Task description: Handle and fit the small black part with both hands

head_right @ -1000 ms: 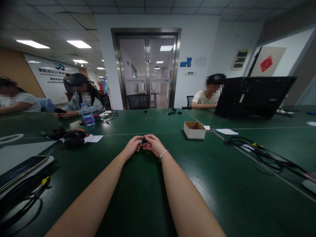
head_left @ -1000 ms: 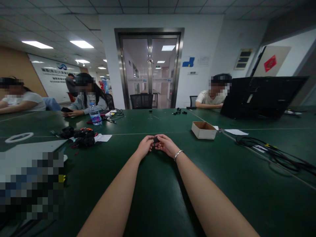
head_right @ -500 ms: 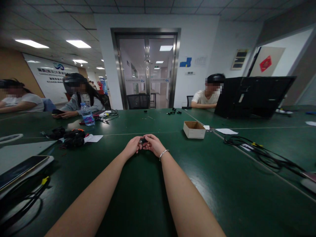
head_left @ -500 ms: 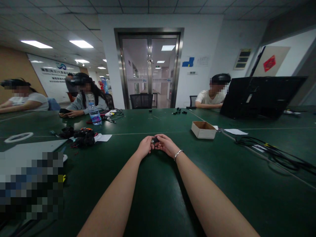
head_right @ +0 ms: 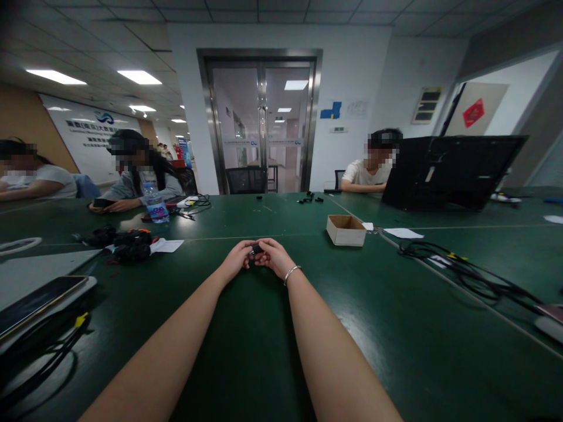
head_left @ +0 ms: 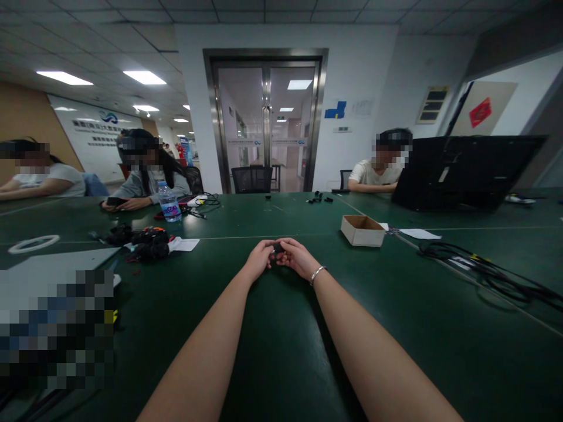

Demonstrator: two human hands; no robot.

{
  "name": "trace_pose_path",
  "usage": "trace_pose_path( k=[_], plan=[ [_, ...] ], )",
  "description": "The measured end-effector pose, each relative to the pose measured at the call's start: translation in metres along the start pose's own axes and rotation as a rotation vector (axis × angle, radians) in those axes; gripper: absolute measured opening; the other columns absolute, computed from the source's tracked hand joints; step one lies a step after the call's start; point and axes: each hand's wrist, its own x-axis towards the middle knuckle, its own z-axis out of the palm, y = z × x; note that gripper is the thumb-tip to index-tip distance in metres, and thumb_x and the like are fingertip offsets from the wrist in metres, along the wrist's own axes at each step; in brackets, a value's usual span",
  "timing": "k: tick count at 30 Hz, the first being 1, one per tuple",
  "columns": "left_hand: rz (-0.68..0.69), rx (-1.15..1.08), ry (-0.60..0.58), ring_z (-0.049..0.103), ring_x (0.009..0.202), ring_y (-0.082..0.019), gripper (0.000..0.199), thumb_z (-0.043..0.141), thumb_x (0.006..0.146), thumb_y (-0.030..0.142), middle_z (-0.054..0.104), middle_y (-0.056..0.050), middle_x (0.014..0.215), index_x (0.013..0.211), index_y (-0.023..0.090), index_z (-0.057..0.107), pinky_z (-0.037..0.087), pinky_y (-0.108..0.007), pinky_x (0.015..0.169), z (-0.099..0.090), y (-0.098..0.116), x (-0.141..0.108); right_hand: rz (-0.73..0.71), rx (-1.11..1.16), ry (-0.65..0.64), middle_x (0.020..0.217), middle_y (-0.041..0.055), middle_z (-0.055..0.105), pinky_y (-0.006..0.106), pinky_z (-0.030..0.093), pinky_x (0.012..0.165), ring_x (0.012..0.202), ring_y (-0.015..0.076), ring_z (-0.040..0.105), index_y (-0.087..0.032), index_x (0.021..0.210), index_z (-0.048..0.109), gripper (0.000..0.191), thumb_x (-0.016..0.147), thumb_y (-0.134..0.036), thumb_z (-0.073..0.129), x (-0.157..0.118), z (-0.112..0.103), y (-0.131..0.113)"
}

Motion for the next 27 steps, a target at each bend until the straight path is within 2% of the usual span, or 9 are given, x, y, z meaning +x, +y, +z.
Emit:
trace_pose_path(
  k=[4,8,12,16,22,27],
  plan=[
    [-0.005,0.014,-0.006,0.04,0.039,-0.006,0.031,0.035,0.094,0.03,0.047,0.003,0.058,0.11,0.011,0.056,0.035,-0.017,0.039,0.0,0.004,-0.003,-0.002,-0.01,-0.011,0.059,0.0008,0.06,0.023,0.053,0.054,0.048,0.0097,0.055,-0.016,0.092,0.06,0.006,0.089,-0.019,0.056,0.002,-0.001,0.002],
    [-0.011,0.01,0.03,0.041,0.041,-0.005,0.024,0.044,0.089,0.019,0.048,0.003,0.062,0.109,0.013,0.056,0.035,-0.015,0.039,0.001,0.008,-0.004,0.002,0.012,-0.005,0.06,0.0005,0.06,0.025,0.054,0.055,0.047,0.01,0.055,-0.017,0.093,0.058,0.007,0.09,-0.018,0.053,0.003,-0.002,0.003],
    [-0.039,-0.024,0.05,0.042,0.042,-0.006,0.024,0.042,0.089,0.019,0.048,0.003,0.062,0.106,0.013,0.058,0.036,-0.016,0.04,0.002,0.01,-0.005,0.006,0.012,0.003,0.06,0.0008,0.06,0.024,0.054,0.054,0.049,0.0107,0.057,-0.017,0.093,0.058,0.008,0.091,-0.017,0.05,0.003,-0.002,0.003],
    [-0.009,-0.004,0.039,0.043,0.044,-0.006,0.024,0.044,0.087,0.017,0.049,0.003,0.062,0.105,0.013,0.059,0.038,-0.016,0.041,0.002,0.01,-0.007,0.007,0.004,0.004,0.06,0.0011,0.06,0.023,0.053,0.054,0.05,0.0111,0.058,-0.017,0.093,0.058,0.007,0.091,-0.017,0.051,0.003,-0.001,0.002],
    [-0.005,-0.021,0.053,0.045,0.046,-0.006,0.021,0.052,0.084,0.023,0.052,0.001,0.067,0.101,0.013,0.06,0.039,-0.016,0.043,0.0,0.012,-0.008,0.009,0.009,-0.011,0.059,0.0001,0.059,0.024,0.054,0.055,0.048,0.0099,0.056,-0.017,0.094,0.057,0.009,0.093,-0.017,0.048,0.002,0.0,0.001],
    [-0.049,-0.041,0.018,0.044,0.043,-0.006,0.027,0.039,0.09,0.028,0.051,0.001,0.063,0.104,0.012,0.056,0.037,-0.016,0.04,-0.001,0.012,-0.006,0.013,0.011,-0.004,0.061,0.0005,0.06,0.023,0.054,0.055,0.049,0.0098,0.057,-0.017,0.094,0.058,0.008,0.092,-0.017,0.05,0.001,0.0,0.0]
  ],
)
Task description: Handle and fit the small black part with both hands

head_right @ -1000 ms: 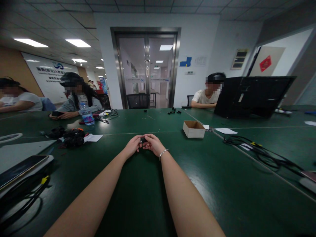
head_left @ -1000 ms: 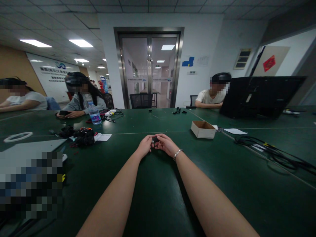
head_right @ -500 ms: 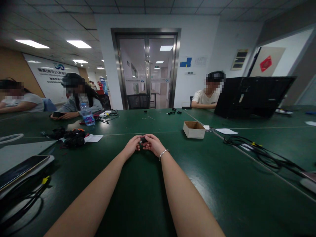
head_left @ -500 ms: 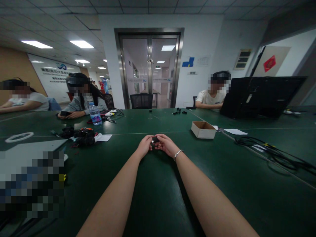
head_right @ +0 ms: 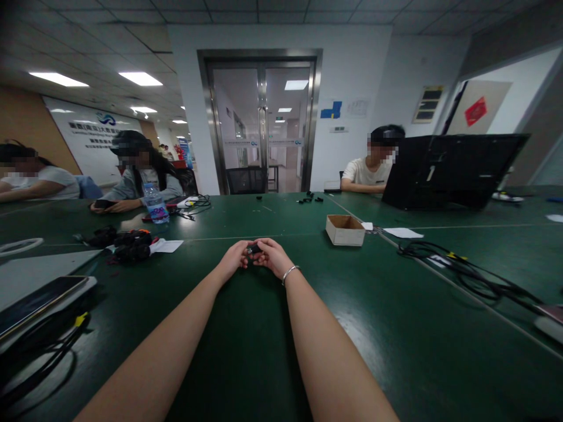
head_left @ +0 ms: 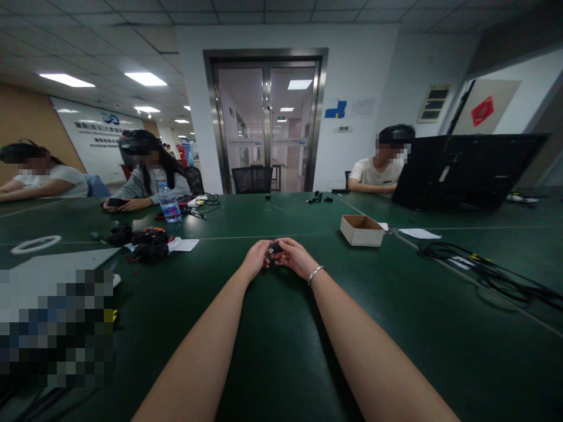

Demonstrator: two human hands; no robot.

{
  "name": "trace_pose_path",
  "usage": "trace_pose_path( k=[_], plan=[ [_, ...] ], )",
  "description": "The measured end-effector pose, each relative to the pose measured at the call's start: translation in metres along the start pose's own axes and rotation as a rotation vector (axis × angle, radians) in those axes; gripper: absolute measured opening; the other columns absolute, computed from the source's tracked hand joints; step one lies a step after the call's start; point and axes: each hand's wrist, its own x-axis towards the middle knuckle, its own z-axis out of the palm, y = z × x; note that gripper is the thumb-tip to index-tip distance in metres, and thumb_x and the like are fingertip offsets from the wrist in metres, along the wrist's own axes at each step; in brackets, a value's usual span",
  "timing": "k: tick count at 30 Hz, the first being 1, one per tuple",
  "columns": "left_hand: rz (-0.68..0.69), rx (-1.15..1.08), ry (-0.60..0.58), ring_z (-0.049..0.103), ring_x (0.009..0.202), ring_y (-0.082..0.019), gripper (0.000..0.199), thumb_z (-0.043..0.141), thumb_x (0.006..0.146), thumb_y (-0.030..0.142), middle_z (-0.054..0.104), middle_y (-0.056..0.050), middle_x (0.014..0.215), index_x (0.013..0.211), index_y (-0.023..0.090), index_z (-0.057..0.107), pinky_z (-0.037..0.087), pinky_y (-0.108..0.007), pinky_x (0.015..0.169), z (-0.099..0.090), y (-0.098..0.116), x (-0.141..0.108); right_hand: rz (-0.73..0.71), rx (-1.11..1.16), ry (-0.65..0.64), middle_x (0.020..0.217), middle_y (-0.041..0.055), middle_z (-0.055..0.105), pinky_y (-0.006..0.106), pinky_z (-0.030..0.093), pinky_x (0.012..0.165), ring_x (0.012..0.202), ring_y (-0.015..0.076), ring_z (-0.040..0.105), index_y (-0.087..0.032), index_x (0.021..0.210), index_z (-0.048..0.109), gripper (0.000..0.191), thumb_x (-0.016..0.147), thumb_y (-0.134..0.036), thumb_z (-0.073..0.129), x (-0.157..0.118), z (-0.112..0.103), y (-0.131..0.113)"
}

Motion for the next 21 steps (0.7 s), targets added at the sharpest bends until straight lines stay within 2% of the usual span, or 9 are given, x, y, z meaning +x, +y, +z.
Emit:
trace_pose_path(
  k=[4,7,10,14,21],
  plan=[
    [0.059,0.043,-0.012,0.041,0.043,-0.006,0.024,0.046,0.086,0.024,0.048,0.003,0.061,0.105,0.013,0.056,0.034,-0.016,0.039,0.0005,-0.0045,0.0031,0.002,0.011,-0.002,0.06,0.0002,0.059,0.024,0.055,0.056,0.05,0.0105,0.058,-0.017,0.094,0.058,0.007,0.092,-0.017,0.051,0.0003,-0.0002,0.0002],
    [0.036,0.03,0.01,0.044,0.045,-0.006,0.027,0.051,0.08,0.02,0.051,0.002,0.066,0.106,0.015,0.057,0.035,-0.016,0.041,0.0001,-0.0064,0.0054,0.002,0.019,-0.007,0.059,-0.0008,0.058,0.024,0.055,0.056,0.052,0.0112,0.059,-0.018,0.094,0.058,0.004,0.091,-0.019,0.055,0.0008,-0.0008,0.0009],
    [0.005,0.024,-0.006,0.044,0.044,-0.007,0.03,0.048,0.08,0.018,0.052,0.002,0.062,0.108,0.014,0.056,0.035,-0.016,0.041,-0.0004,-0.0057,0.006,0.002,0.012,-0.007,0.06,-0.0002,0.059,0.023,0.054,0.055,0.052,0.011,0.059,-0.018,0.093,0.057,0.005,0.09,-0.021,0.056,-0.0001,-0.0004,0.0005],
    [0.015,0.015,-0.054,0.04,0.038,-0.007,0.032,0.038,0.087,0.026,0.048,0.003,0.054,0.11,0.012,0.054,0.031,-0.017,0.039,-0.0006,-0.0044,0.005,-0.009,-0.014,-0.032,0.061,0.0003,0.06,0.022,0.052,0.054,0.051,0.0102,0.057,-0.017,0.093,0.057,0.005,0.089,-0.02,0.055,-0.0025,0.0009,-0.0013],
    [0.012,-0.009,-0.07,0.044,0.04,-0.007,0.035,0.049,0.085,0.033,0.05,0.003,0.057,0.112,0.013,0.056,0.031,-0.016,0.04,-0.003,-0.0059,0.0057,-0.021,0.001,-0.05,0.065,0.0002,0.06,0.024,0.052,0.055,0.053,0.0116,0.058,-0.019,0.094,0.055,0.012,0.082,-0.018,0.056,-0.0022,0.0008,-0.0017]
  ],
)
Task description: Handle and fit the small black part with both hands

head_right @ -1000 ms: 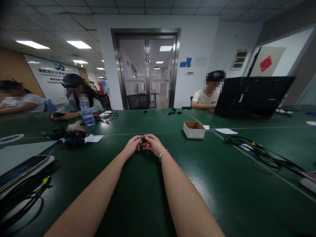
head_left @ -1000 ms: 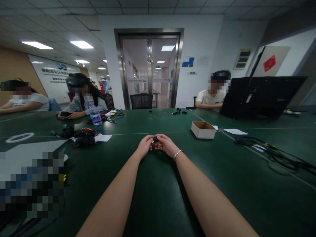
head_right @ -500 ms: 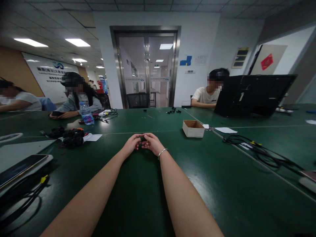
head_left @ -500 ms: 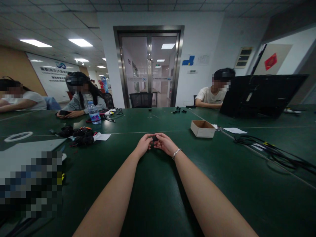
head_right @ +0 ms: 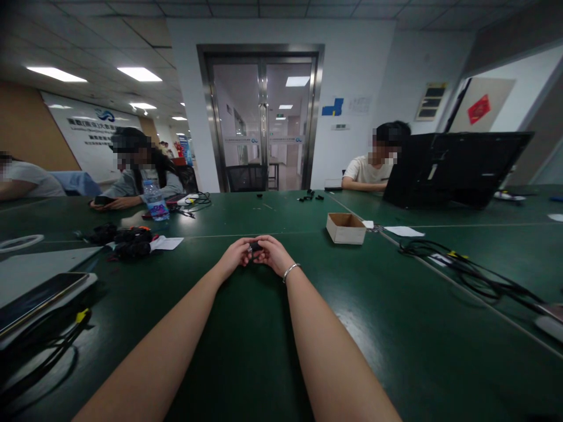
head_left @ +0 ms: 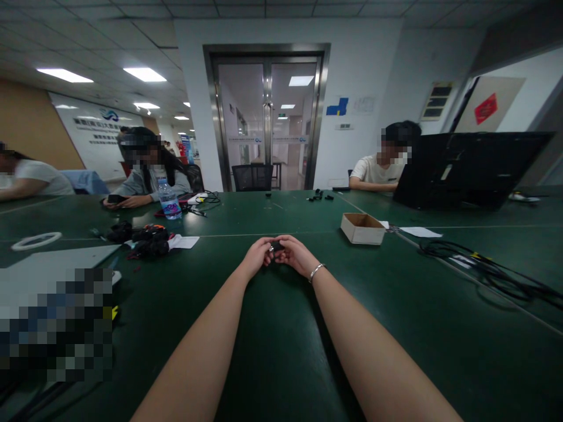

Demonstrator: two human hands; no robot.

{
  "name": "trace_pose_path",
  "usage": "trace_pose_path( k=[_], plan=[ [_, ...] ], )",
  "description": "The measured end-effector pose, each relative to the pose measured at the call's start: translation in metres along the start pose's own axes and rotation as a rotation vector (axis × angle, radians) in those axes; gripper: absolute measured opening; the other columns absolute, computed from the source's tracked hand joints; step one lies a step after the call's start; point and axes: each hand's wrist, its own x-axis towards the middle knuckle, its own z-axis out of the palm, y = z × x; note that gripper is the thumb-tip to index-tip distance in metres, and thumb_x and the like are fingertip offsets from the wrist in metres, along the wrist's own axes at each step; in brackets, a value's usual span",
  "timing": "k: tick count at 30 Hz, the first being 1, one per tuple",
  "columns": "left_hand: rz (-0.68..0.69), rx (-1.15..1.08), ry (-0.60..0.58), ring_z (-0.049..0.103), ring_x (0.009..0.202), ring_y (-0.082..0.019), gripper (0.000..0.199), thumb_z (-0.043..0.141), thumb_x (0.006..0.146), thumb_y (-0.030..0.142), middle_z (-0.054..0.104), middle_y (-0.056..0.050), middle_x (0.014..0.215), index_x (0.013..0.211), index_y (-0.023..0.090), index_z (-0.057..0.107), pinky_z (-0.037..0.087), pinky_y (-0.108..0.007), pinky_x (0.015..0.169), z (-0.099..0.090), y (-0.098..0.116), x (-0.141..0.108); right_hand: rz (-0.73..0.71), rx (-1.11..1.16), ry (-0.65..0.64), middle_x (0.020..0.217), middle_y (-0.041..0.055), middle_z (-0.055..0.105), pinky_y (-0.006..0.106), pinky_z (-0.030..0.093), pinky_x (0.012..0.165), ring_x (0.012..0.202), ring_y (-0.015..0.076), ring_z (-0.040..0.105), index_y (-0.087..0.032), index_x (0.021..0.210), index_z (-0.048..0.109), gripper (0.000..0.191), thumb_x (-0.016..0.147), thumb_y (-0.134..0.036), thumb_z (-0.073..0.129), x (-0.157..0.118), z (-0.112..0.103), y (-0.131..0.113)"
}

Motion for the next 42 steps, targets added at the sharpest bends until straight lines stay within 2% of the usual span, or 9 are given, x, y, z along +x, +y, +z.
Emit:
trace_pose_path(
  k=[5,10,16,22,26,30,35,39,42],
  plan=[
    [0.005,-0.003,0.015,0.044,0.04,-0.006,0.034,0.05,0.085,0.037,0.049,0.003,0.057,0.108,0.013,0.057,0.03,-0.016,0.04,-0.001,-0.001,0.001,0.018,0.007,0.045,0.066,-0.001,0.06,0.027,0.054,0.056,0.05,0.011,0.056,-0.02,0.097,0.051,0.018,0.08,-0.014,0.051,0.002,0.0,0.001],
    [0.042,0.052,0.037,0.038,0.037,-0.006,0.029,0.043,0.089,0.033,0.046,0.005,0.053,0.104,0.012,0.058,0.027,-0.016,0.038,0.001,-0.001,-0.002,0.005,-0.026,-0.025,0.063,-0.0036,0.057,0.025,0.054,0.057,0.048,0.009,0.055,-0.02,0.088,0.051,0.013,0.077,-0.012,0.053,-0.001,0.002,0.0],
    [0.067,0.054,0.029,0.035,0.038,-0.005,0.032,0.049,0.087,0.036,0.044,0.005,0.053,0.109,0.013,0.057,0.025,-0.016,0.039,0.002,0.001,-0.006,0.041,-0.174,0.007,0.057,-0.0065,0.052,0.026,0.054,0.044,0.036,0.0065,0.045,-0.022,0.092,0.048,0.018,0.087,-0.038,0.055,-0.004,0.005,-0.005],
    [0.074,0.053,0.021,0.035,0.039,-0.005,0.032,0.05,0.086,0.031,0.043,0.006,0.053,0.112,0.013,0.055,0.026,-0.016,0.041,0.002,0.001,-0.006,0.022,-0.179,-0.012,0.066,-0.0094,0.053,0.028,0.057,0.046,0.039,0.0057,0.047,-0.028,0.108,0.042,0.041,0.076,-0.021,0.066,-0.007,0.003,-0.007],
    [0.078,0.059,0.004,0.035,0.04,-0.005,0.031,0.051,0.085,0.03,0.044,0.006,0.053,0.11,0.013,0.055,0.027,-0.016,0.042,0.003,0.003,-0.007,0.074,-0.246,0.012,0.057,-0.0098,0.047,0.025,0.054,0.038,0.034,0.004,0.039,-0.023,0.095,0.045,0.02,0.083,-0.031,0.06,-0.006,0.004,-0.006],
    [0.07,0.052,0.015,0.035,0.041,-0.006,0.031,0.048,0.085,0.025,0.044,0.007,0.053,0.114,0.013,0.054,0.03,-0.016,0.045,0.003,0.004,-0.009,0.03,-0.168,0.028,0.066,-0.0106,0.051,0.034,0.06,0.048,0.04,0.0053,0.048,-0.027,0.103,0.04,0.046,0.071,-0.017,0.071,-0.005,0.003,-0.005],
    [0.064,0.038,0.018,0.036,0.041,-0.006,0.035,0.047,0.087,0.023,0.045,0.007,0.053,0.12,0.014,0.048,0.031,-0.016,0.046,0.003,0.004,-0.011,0.122,-0.164,0.03,0.064,-0.0052,0.053,0.033,0.059,0.049,0.041,0.0067,0.049,-0.022,0.1,0.046,0.021,0.086,-0.031,0.059,-0.005,0.001,-0.005],
    [0.055,0.034,0.034,0.037,0.041,-0.006,0.04,0.045,0.088,0.022,0.045,0.007,0.052,0.127,0.014,0.042,0.031,-0.016,0.045,0.004,0.005,-0.011,0.058,-0.126,0.048,0.066,-0.0085,0.052,0.035,0.06,0.05,0.041,0.0063,0.049,-0.026,0.107,0.042,0.038,0.079,-0.019,0.066,-0.006,0.003,-0.006],
    [0.05,0.031,0.044,0.038,0.04,-0.006,0.04,0.043,0.089,0.02,0.045,0.007,0.052,0.128,0.014,0.04,0.03,-0.015,0.045,0.005,0.006,-0.012,0.086,-0.127,0.038,0.069,-0.0053,0.056,0.036,0.061,0.052,0.042,0.0073,0.051,-0.024,0.107,0.043,0.03,0.085,-0.028,0.062,-0.006,0.003,-0.006]
  ],
)
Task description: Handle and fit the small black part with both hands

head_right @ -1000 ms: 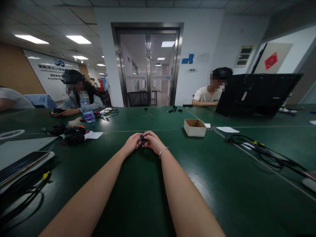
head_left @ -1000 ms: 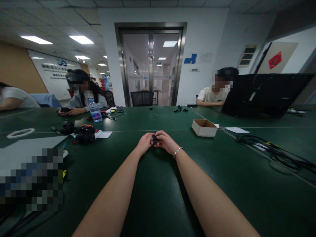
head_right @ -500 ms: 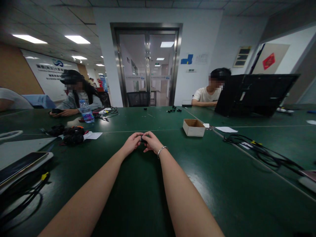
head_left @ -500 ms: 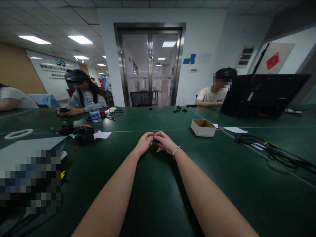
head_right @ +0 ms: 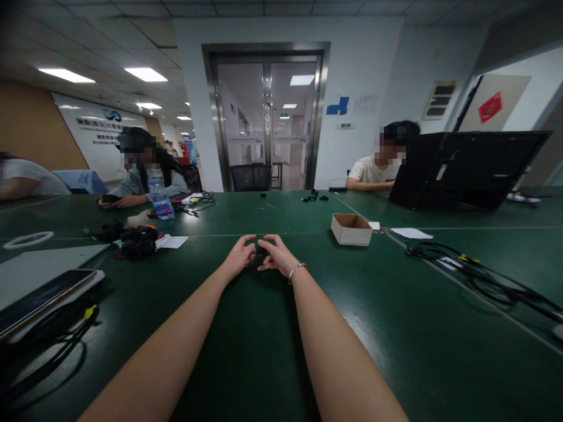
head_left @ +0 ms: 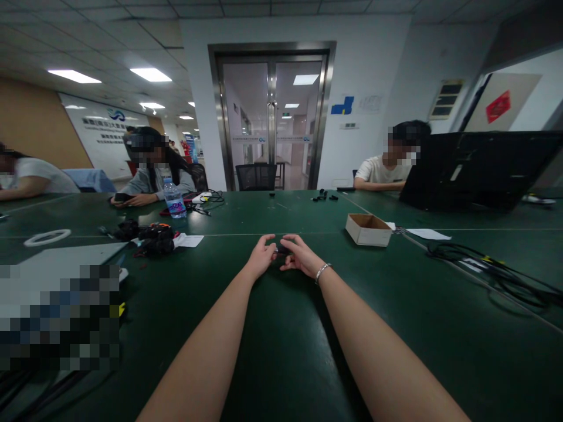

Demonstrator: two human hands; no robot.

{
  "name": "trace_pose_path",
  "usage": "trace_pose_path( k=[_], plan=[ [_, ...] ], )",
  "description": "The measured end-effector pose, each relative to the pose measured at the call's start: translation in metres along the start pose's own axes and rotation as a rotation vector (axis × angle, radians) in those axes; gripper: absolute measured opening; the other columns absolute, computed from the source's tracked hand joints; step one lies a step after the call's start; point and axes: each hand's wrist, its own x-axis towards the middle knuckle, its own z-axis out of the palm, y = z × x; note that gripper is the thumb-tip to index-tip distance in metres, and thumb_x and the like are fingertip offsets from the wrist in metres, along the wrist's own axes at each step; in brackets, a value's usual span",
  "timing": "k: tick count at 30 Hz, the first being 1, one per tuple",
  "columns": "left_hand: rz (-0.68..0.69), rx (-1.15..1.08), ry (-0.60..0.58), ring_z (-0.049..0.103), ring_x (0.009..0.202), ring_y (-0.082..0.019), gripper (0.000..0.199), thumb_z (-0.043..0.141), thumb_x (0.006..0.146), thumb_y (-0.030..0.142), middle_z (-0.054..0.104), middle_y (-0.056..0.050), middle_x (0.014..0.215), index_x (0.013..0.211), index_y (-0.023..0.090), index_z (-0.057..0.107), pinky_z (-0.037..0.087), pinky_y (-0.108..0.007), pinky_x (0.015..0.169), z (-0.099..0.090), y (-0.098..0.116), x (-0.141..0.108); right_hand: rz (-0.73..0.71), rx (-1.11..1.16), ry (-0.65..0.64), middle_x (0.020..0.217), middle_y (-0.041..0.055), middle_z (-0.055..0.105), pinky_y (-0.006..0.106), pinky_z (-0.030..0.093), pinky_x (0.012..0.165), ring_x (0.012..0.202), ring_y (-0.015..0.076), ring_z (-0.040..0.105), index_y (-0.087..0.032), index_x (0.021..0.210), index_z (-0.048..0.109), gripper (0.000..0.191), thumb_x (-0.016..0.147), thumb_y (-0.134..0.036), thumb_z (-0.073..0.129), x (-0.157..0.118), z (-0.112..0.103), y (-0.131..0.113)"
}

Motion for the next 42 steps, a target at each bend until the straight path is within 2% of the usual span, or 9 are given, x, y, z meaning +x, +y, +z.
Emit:
trace_pose_path(
  k=[3,8,12,15,19,25,32,38,42],
  plan=[
    [-0.011,-0.003,0.005,0.036,0.039,-0.005,0.04,0.042,0.089,0.019,0.044,0.008,0.053,0.129,0.014,0.039,0.03,-0.015,0.044,0.0002,0.001,-0.0002,0.041,-0.055,0.006,0.062,-0.0052,0.053,0.033,0.06,0.05,0.04,0.0068,0.048,-0.021,0.104,0.047,0.019,0.089,-0.028,0.056,-0.0002,-0.0002,-0.0006],
    [-0.013,-0.023,0.003,0.034,0.037,-0.005,0.041,0.044,0.089,0.021,0.043,0.008,0.052,0.13,0.014,0.038,0.028,-0.015,0.043,-0.0004,-0.0016,0.0013,0.005,-0.006,-0.044,0.064,-0.0078,0.054,0.032,0.06,0.052,0.043,0.0077,0.053,-0.026,0.109,0.041,0.037,0.08,-0.019,0.064,-0.0019,-0.0014,-0.0014],
    [-0.005,-0.028,0.013,0.034,0.038,-0.005,0.043,0.046,0.088,0.024,0.043,0.008,0.051,0.13,0.013,0.039,0.027,-0.015,0.043,-0.0007,-0.0031,0.0011,0.029,-0.041,-0.014,0.061,-0.0066,0.053,0.03,0.059,0.047,0.037,0.0057,0.046,-0.022,0.103,0.045,0.021,0.089,-0.036,0.054,0.0001,-0.0004,-0.0008],
    [-0.001,-0.03,0.012,0.035,0.038,-0.005,0.044,0.047,0.088,0.026,0.044,0.007,0.053,0.129,0.013,0.04,0.028,-0.016,0.043,-0.0004,-0.0019,-0.0003,0.026,-0.052,0.016,0.054,-0.0096,0.046,0.03,0.058,0.046,0.034,0.0044,0.04,-0.021,0.1,0.047,0.013,0.09,-0.027,0.052,0.0009,-0.0002,-0.0005],
    [-0.016,-0.031,0.019,0.034,0.038,-0.005,0.043,0.047,0.088,0.025,0.043,0.008,0.052,0.129,0.013,0.04,0.027,-0.016,0.042,0.0002,0.0002,-0.001,0.019,-0.006,-0.02,0.06,-0.008,0.051,0.033,0.06,0.052,0.041,0.0067,0.05,-0.023,0.1,0.046,0.022,0.084,-0.023,0.06,-0.0004,-0.0015,-0.0011],
    [-0.006,-0.004,0.009,0.035,0.04,-0.005,0.042,0.044,0.089,0.022,0.044,0.007,0.054,0.129,0.013,0.04,0.029,-0.016,0.044,-0.0003,0.0003,-0.001,0.024,-0.038,-0.002,0.047,-0.0108,0.039,0.03,0.058,0.044,0.034,0.0047,0.036,-0.02,0.087,0.048,0.007,0.087,-0.025,0.053,0.0018,-0.0007,0.0008],
    [-0.009,0.0,0.022,0.035,0.04,-0.006,0.042,0.046,0.088,0.024,0.044,0.007,0.054,0.129,0.014,0.042,0.029,-0.016,0.045,-0.0008,-0.0001,-0.0005,0.0,-0.012,-0.016,0.065,-0.0033,0.057,0.032,0.06,0.052,0.041,0.0066,0.05,-0.02,0.095,0.05,0.011,0.089,-0.027,0.055,0.0004,0.0006,-0.0004],
    [-0.015,0.003,0.014,0.035,0.039,-0.005,0.042,0.045,0.089,0.023,0.044,0.007,0.053,0.129,0.013,0.041,0.028,-0.016,0.044,-0.0008,0.0001,-0.0003,0.017,0.017,0.007,0.056,-0.0071,0.052,0.033,0.061,0.054,0.041,0.007,0.05,-0.02,0.096,0.049,0.016,0.085,-0.01,0.055,0.0015,-0.0011,0.0016],
    [-0.016,-0.014,0.003,0.036,0.039,-0.005,0.046,0.052,0.087,0.03,0.044,0.007,0.053,0.129,0.015,0.042,0.027,-0.016,0.043,-0.0022,-0.0017,0.0005,0.011,0.049,0.006,0.058,-0.0059,0.054,0.035,0.061,0.055,0.042,0.0075,0.052,-0.02,0.095,0.048,0.012,0.088,-0.018,0.056,0.003,-0.0019,0.003]
  ],
)
